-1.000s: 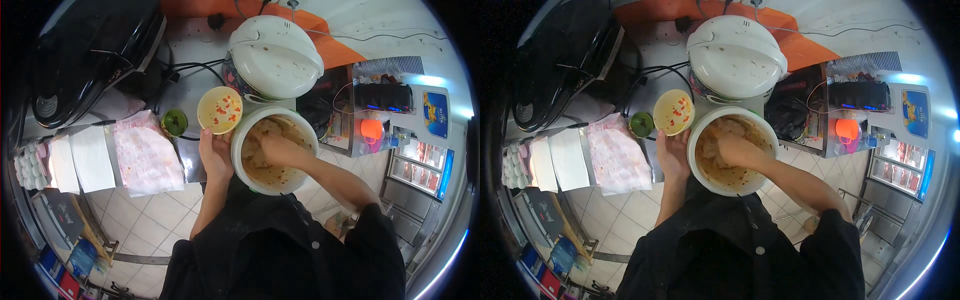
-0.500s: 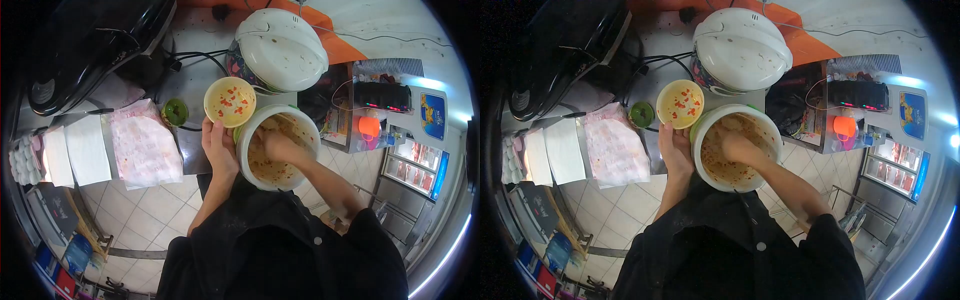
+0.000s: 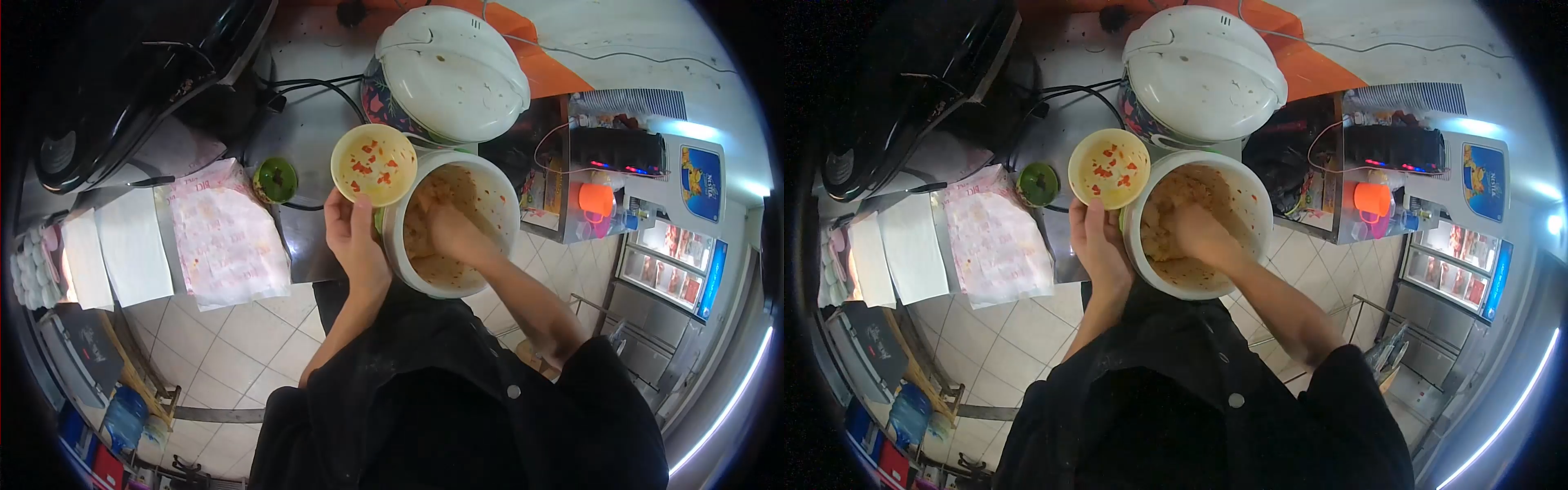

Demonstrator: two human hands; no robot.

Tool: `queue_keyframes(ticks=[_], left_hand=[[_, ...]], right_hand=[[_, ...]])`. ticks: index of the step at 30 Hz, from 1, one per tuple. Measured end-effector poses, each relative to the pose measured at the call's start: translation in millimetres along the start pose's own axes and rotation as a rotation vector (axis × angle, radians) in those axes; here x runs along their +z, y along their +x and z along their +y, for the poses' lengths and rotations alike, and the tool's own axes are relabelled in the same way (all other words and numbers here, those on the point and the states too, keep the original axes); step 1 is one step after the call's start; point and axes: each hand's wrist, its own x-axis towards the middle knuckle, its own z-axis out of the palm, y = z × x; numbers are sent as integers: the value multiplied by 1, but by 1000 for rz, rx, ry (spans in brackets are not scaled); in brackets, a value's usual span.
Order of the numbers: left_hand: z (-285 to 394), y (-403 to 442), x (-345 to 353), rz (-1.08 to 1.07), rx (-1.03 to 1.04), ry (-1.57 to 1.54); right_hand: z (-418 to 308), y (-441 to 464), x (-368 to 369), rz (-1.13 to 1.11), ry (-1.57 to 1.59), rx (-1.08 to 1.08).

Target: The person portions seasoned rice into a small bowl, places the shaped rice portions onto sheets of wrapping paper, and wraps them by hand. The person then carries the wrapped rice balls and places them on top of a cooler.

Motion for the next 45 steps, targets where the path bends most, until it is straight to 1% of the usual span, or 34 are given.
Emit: queue_keyframes(ticks=[1,3,5,6,7,8,10,12,14,15,18,21,23,24,25,26,28,29,32,34,36,37,38,40,41,42,43,44,45], left_hand=[[-1,-4,2,24,41,49],[3,-8,-2,27,115,83],[5,-10,-6,57,103,104],[7,-9,-7,70,101,114],[12,-5,-12,98,133,269],[12,-3,-13,83,136,189],[14,-5,-15,61,129,28],[14,-12,-14,85,110,110],[10,-13,-5,87,117,146],[6,-12,-4,84,137,188],[6,-16,8,62,241,238],[13,-16,11,65,275,337],[15,-11,2,121,281,293],[14,-9,-3,145,283,274],[10,-11,-6,122,262,274],[10,-8,-3,98,284,282],[10,-14,-3,64,307,320],[9,-14,-4,68,294,346],[10,-10,-7,99,285,374],[8,-12,-9,140,271,314],[11,-17,-11,130,260,301],[12,-11,-8,120,278,283],[13,-9,-9,117,285,279],[12,-11,-10,130,287,263],[12,-13,-11,133,284,261],[11,-13,-11,125,277,259],[11,-11,-9,111,280,248],[11,-8,-7,111,288,245],[13,-8,-9,116,288,248]], right_hand=[[-13,-1,1,17,54,76],[-21,-25,-18,-141,12,-39],[-24,-33,-12,-278,5,-20],[-31,-23,4,-323,15,50],[-36,-16,12,-368,26,113],[-28,-14,5,-340,37,77],[-22,-19,-39,-299,61,14],[-25,-12,-49,-229,-127,-53],[-1,25,-8,-302,-213,-129],[-12,27,5,-255,-163,-69],[-15,0,3,-201,158,42],[-42,-20,17,-319,96,178],[-43,-16,12,-298,-64,29],[-47,-18,-1,-296,-65,28],[-51,-20,-13,-295,-67,26],[-57,-24,-56,-301,-9,87],[-54,-14,-70,-226,101,88],[-44,1,-47,-126,154,34],[-36,5,-1,27,144,-87],[-35,-14,-22,-173,-62,-67],[-38,-19,7,-60,27,-54],[-40,-11,9,14,60,-65],[-32,-11,3,-61,31,-18],[-38,-13,-56,-229,-40,82],[-31,-2,-40,-209,-74,87],[-20,12,-9,-183,-103,99],[-23,19,-6,-144,-139,110],[-19,18,-15,-123,-114,159],[-31,8,-43,-112,-84,211]])
